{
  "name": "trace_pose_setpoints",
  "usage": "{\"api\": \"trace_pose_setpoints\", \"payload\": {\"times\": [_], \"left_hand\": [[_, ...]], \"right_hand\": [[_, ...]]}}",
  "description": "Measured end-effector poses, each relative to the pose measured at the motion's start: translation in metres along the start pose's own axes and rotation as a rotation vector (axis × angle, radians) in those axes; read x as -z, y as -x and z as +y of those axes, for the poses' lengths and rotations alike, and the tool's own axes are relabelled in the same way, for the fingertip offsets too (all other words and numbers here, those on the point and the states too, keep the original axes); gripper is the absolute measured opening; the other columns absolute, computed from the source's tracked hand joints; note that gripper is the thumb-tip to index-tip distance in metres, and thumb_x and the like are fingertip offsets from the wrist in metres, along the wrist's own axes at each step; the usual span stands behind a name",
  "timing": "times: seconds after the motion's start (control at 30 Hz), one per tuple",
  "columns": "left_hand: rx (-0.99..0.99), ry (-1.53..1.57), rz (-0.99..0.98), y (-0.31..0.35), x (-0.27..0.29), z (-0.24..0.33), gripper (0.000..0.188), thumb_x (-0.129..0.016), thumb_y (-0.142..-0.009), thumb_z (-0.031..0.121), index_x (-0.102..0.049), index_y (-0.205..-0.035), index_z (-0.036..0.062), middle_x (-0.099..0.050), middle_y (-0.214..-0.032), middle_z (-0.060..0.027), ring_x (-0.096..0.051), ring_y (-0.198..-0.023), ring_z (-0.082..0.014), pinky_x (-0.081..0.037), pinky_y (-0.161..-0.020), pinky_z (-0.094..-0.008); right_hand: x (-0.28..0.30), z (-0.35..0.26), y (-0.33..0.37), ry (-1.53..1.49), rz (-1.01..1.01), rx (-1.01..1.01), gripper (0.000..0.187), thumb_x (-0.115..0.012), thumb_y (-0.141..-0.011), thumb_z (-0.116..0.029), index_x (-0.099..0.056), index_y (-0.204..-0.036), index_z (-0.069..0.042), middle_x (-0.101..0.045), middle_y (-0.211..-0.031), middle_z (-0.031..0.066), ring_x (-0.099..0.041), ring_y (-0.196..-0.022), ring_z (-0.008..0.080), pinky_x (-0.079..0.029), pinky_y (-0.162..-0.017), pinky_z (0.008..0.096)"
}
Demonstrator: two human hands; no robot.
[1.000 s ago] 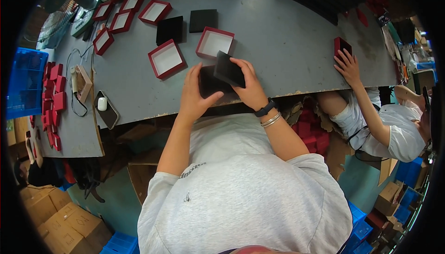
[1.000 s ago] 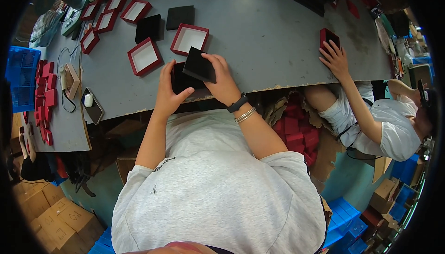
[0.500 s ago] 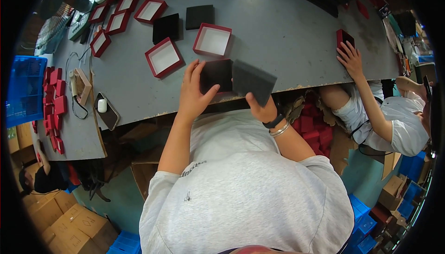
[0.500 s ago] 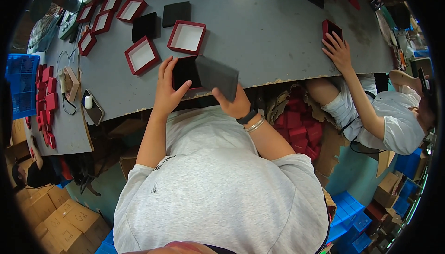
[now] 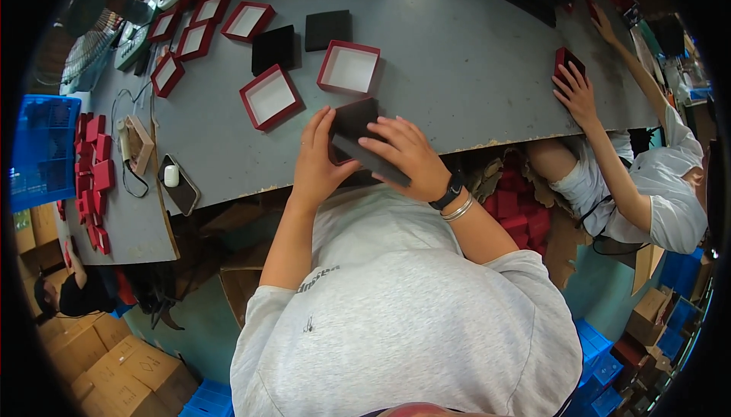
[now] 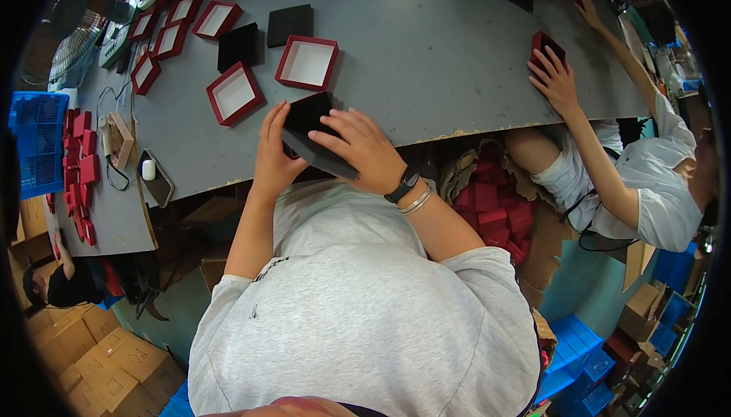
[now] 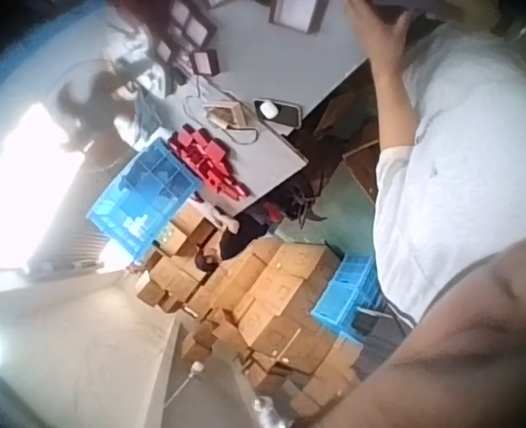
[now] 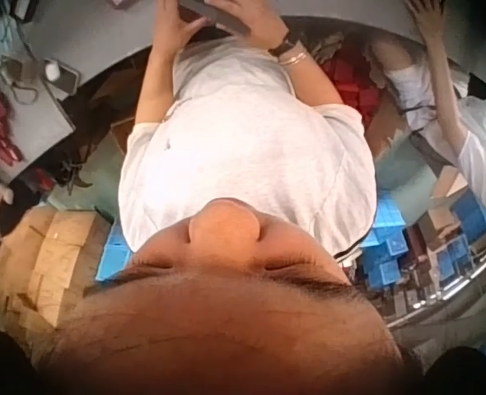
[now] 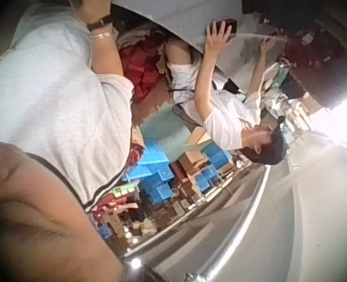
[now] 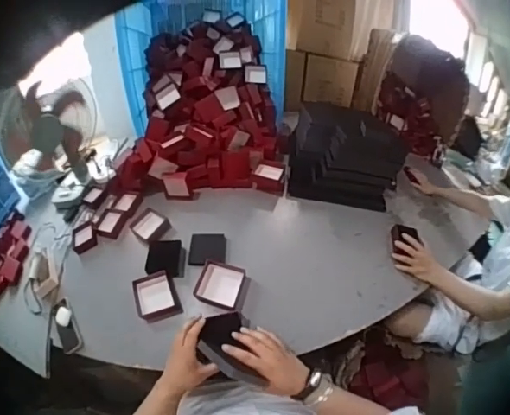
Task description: The worker is assembling small red gift boxes by placing black foam inserts or lids into the boxes.
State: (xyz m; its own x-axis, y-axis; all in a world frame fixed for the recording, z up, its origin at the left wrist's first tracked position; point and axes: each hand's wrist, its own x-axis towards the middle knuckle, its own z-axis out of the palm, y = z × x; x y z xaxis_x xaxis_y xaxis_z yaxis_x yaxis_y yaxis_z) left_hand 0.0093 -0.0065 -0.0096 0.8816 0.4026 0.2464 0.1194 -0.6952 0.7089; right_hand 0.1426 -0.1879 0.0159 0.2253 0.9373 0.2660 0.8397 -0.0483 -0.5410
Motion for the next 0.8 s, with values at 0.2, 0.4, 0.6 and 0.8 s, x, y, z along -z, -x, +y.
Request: {"api": "trace_pose_setpoints", "payload": {"times": [0.2,0.4,0.6,0.8], "left_hand": [[0.017,-0.037,-0.029,-0.002,-0.001,0.007,0.099,-0.094,-0.062,0.022,-0.041,-0.145,0.008,-0.041,-0.151,-0.0146,-0.045,-0.136,-0.0362,-0.049,-0.104,-0.0427],[0.041,0.004,-0.033,-0.004,0.001,0.008,0.101,-0.094,-0.063,0.024,-0.039,-0.146,0.0091,-0.042,-0.149,-0.0145,-0.046,-0.135,-0.0366,-0.049,-0.104,-0.0438],[-0.017,-0.024,0.004,-0.003,-0.001,0.003,0.101,-0.094,-0.063,0.022,-0.039,-0.147,0.0095,-0.043,-0.148,-0.0152,-0.046,-0.135,-0.0373,-0.049,-0.104,-0.0435],[-0.06,-0.032,0.011,0.0,-0.005,-0.014,0.099,-0.09,-0.062,0.01,-0.04,-0.147,0.0089,-0.044,-0.147,-0.0151,-0.046,-0.134,-0.0378,-0.049,-0.104,-0.0435]], "right_hand": [[-0.007,0.008,-0.008,-0.251,0.295,-0.176,0.045,-0.063,-0.097,-0.042,-0.068,-0.12,-0.003,-0.046,-0.147,0.0214,-0.04,-0.138,0.0385,-0.036,-0.11,0.0487],[-0.019,0.007,-0.011,-0.061,0.197,-0.078,0.046,-0.065,-0.096,-0.039,-0.062,-0.133,-0.012,-0.048,-0.145,0.0199,-0.043,-0.133,0.0382,-0.037,-0.11,0.0492],[-0.015,0.001,-0.005,-0.079,0.309,-0.132,0.065,-0.078,-0.08,-0.018,-0.056,-0.141,-0.023,-0.048,-0.143,0.0138,-0.042,-0.134,0.0359,-0.036,-0.112,0.0512],[-0.009,-0.012,0.001,0.157,0.077,-0.075,0.077,-0.082,-0.073,-0.017,-0.054,-0.143,-0.032,-0.045,-0.147,0.0168,-0.039,-0.139,0.0378,-0.031,-0.116,0.0546]]}}
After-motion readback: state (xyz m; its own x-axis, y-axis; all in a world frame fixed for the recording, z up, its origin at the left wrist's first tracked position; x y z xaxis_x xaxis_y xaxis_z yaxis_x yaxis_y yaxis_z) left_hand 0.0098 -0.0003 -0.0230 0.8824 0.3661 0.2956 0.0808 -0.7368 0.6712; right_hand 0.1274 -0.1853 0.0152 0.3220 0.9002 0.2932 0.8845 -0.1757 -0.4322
